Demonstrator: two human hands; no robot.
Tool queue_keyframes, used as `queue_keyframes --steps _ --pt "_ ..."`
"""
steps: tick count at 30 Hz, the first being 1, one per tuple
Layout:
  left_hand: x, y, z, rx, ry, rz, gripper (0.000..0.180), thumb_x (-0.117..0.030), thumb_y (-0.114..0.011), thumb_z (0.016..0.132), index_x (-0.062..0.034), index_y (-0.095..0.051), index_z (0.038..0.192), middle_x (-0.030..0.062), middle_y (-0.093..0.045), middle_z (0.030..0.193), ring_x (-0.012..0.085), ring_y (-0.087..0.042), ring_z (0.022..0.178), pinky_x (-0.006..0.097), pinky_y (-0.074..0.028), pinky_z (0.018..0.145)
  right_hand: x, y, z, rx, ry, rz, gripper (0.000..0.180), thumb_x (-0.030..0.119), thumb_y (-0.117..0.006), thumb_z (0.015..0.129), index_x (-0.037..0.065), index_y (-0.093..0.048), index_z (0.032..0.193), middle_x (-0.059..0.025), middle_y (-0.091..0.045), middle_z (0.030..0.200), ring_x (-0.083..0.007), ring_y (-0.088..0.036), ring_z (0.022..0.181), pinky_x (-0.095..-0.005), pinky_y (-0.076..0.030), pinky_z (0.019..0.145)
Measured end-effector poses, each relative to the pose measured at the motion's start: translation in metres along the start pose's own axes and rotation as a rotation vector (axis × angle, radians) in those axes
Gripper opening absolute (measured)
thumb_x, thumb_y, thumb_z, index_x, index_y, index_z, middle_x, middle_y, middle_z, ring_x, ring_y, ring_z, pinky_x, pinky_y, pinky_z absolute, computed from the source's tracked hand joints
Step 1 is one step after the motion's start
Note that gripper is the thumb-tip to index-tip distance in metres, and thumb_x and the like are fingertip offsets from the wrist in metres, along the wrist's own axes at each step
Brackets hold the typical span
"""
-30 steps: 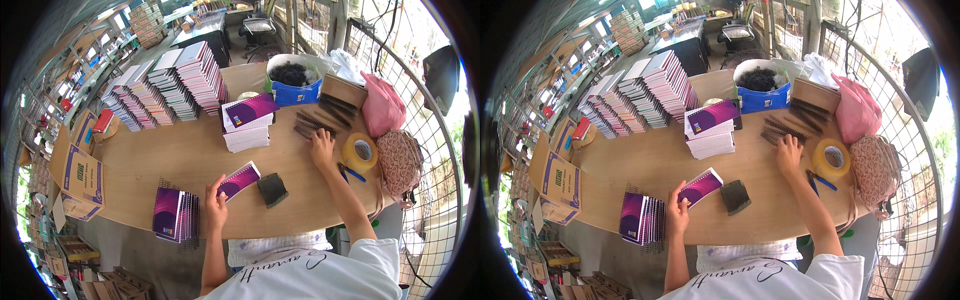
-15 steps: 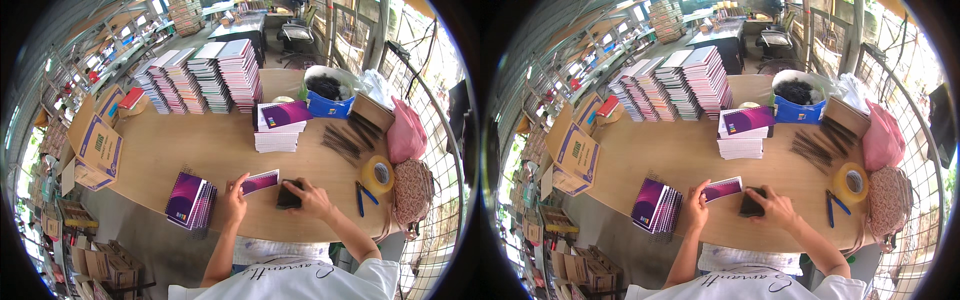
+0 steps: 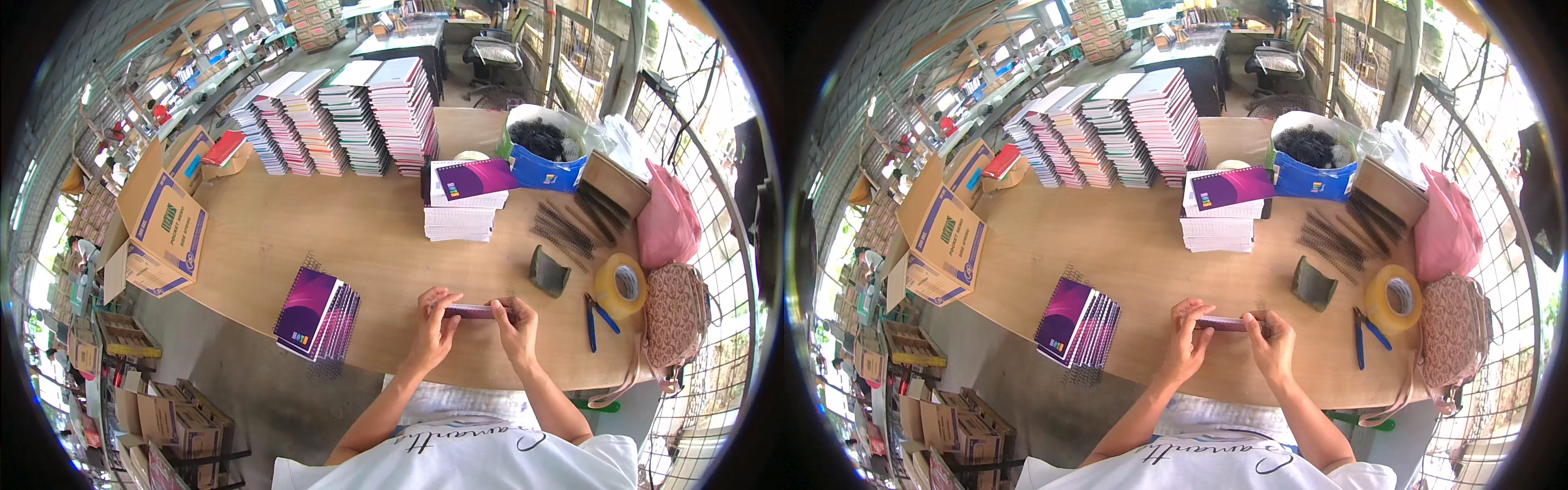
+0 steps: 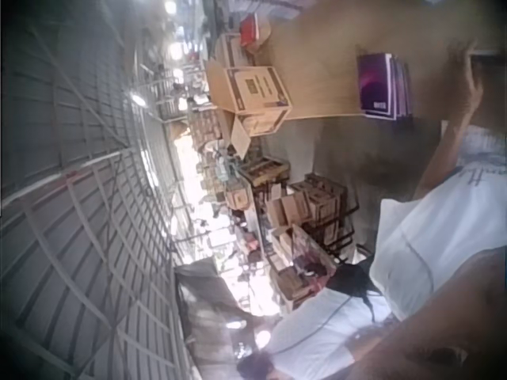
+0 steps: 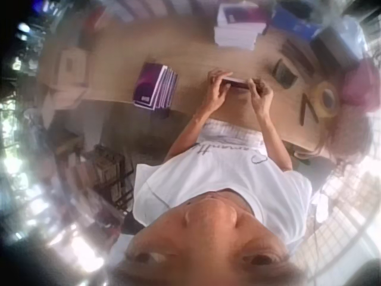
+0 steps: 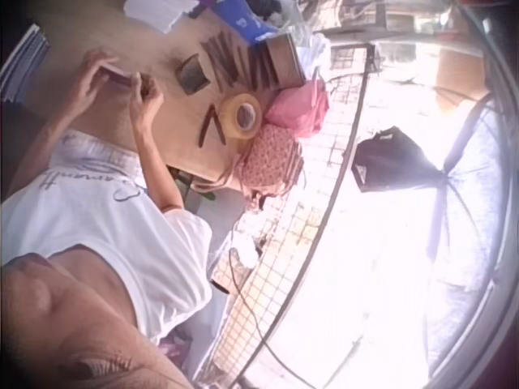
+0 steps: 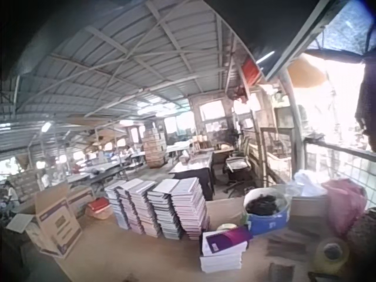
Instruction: The person assembles notebooks by picking up a book cover and a stack of paper, aligning them, and then manually threading a spiral binding coil through the holes in the spine.
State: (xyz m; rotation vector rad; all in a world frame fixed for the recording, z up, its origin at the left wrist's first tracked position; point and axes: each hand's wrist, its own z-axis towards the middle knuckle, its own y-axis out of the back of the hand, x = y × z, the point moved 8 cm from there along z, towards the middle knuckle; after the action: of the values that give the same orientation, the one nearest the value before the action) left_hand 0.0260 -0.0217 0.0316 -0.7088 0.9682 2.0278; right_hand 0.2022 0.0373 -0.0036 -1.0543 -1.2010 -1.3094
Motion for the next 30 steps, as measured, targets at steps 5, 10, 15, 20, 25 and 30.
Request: queue_keyframes --steps 5,10,15,20,25,30 --pt "0.006 -0.008 0.004 -0.033 0.041 0.037 0.03 -0.003 -0.064 0.091 -0.0077 -0.06 0.121 0.012 -0.055 0.109 0.0279 -0.056 0.102 0.038 -0.049 0.083 0.011 -0.002 0.006 0.02 0.04 -0.156 0.026 0.024 -0.06 0.099 0.0 -0.069 0.096 -0.0017 -0.061 0.075 -0.0074 -0.051 0.069 -0.0253 -0.041 0.06" --pt "0.013 -0.015 0.005 0.016 0.208 -0.072 0.012 -0.012 -0.066 0.093 -0.0066 -0.063 0.103 0.0092 -0.056 0.099 0.0239 -0.057 0.092 0.034 -0.048 0.08 0.022 0.044 0.016 -0.028 0.067 0.035 0.024 0.016 -0.052 0.102 0.002 -0.06 0.121 -0.0044 -0.06 0.079 -0.0131 -0.054 0.072 -0.0249 -0.046 0.068" --pt "0.015 -0.019 0.009 0.024 0.107 -0.078 0.011 -0.012 -0.067 0.092 -0.0049 -0.061 0.099 0.0084 -0.054 0.099 0.0222 -0.056 0.09 0.033 -0.048 0.076 0.052 0.066 0.021 0.181 0.241 -0.288 0.023 0.001 -0.065 0.09 0.006 -0.069 0.112 -0.0066 -0.062 0.079 -0.0156 -0.056 0.065 -0.0276 -0.049 0.062" --pt "0.023 -0.017 0.009 0.04 0.106 -0.163 0.014 -0.011 -0.07 0.089 -0.0054 -0.062 0.099 0.0083 -0.053 0.094 0.0232 -0.057 0.087 0.035 -0.049 0.072 0.066 0.06 0.02 0.281 0.471 -0.468 0.022 0.004 -0.072 0.081 0.011 -0.075 0.101 -0.0078 -0.065 0.082 -0.0238 -0.06 0.068 -0.034 -0.051 0.061" --pt "0.027 -0.017 0.006 0.056 0.099 -0.127 0.015 -0.01 -0.071 0.089 -0.0052 -0.061 0.099 0.0082 -0.052 0.096 0.0217 -0.057 0.086 0.034 -0.049 0.072 0.055 0.048 0.023 0.321 0.544 -0.522 0.021 0.008 -0.075 0.079 0.013 -0.075 0.1 -0.0026 -0.067 0.086 -0.0228 -0.06 0.076 -0.0371 -0.05 0.067" --pt "0.023 -0.016 0.008 0.049 0.126 -0.152 0.013 -0.01 -0.07 0.089 -0.0053 -0.061 0.098 0.0078 -0.053 0.095 0.021 -0.057 0.085 0.032 -0.049 0.072 0.055 0.041 0.022 0.344 0.539 -0.524 0.02 0.009 -0.076 0.078 0.016 -0.075 0.097 0.002 -0.068 0.088 -0.0201 -0.057 0.087 -0.0369 -0.046 0.078"
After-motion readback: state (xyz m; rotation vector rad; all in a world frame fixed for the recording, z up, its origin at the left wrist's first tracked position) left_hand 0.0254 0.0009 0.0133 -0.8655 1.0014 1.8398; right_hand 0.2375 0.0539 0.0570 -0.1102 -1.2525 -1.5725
